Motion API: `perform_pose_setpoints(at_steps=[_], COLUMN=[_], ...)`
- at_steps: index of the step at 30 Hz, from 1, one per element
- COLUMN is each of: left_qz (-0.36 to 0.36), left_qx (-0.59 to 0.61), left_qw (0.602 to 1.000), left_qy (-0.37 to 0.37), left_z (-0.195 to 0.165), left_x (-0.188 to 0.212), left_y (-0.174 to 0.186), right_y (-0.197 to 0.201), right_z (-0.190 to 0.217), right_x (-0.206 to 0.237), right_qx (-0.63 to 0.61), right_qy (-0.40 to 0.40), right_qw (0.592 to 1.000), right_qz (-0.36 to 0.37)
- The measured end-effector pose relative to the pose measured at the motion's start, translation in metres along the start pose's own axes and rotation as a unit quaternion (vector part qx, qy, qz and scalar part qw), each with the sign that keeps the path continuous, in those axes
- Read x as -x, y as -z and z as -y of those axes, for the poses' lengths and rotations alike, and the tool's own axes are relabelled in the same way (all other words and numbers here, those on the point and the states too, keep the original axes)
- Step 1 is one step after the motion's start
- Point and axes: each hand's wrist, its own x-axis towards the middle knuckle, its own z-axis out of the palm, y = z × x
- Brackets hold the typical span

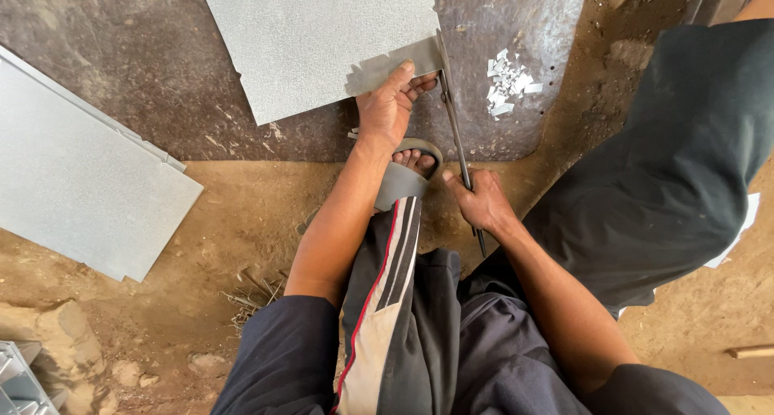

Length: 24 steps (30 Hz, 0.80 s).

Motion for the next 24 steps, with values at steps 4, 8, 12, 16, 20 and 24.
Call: perform_pose_setpoints(at_steps=[4,8,12,16,20,24], left_qz=[0.002,-0.001,0.009,0.017,0.013,0.005], left_qx=[0.008,0.004,-0.004,-0.003,-0.001,0.008], left_qw=[1.000,1.000,0.999,0.999,0.999,1.000], left_qy=[-0.008,-0.014,-0.033,-0.038,-0.032,-0.027], left_z=[0.001,0.001,0.000,-0.001,0.000,0.003], left_x=[-0.001,-0.002,-0.001,0.000,-0.001,-0.003], left_y=[0.001,0.000,0.000,-0.002,-0.002,0.001], right_y=[-0.001,-0.005,-0.008,-0.009,-0.010,-0.012], right_z=[-0.007,-0.024,-0.043,-0.052,-0.051,-0.040], right_x=[-0.002,0.003,0.012,0.015,0.021,0.024], right_qx=[-0.010,-0.228,-0.275,-0.267,-0.267,-0.254], right_qy=[0.011,0.024,0.009,0.005,-0.001,-0.017], right_qw=[1.000,0.968,0.950,0.953,0.952,0.956], right_qz=[0.016,0.103,0.148,0.145,0.147,0.144])
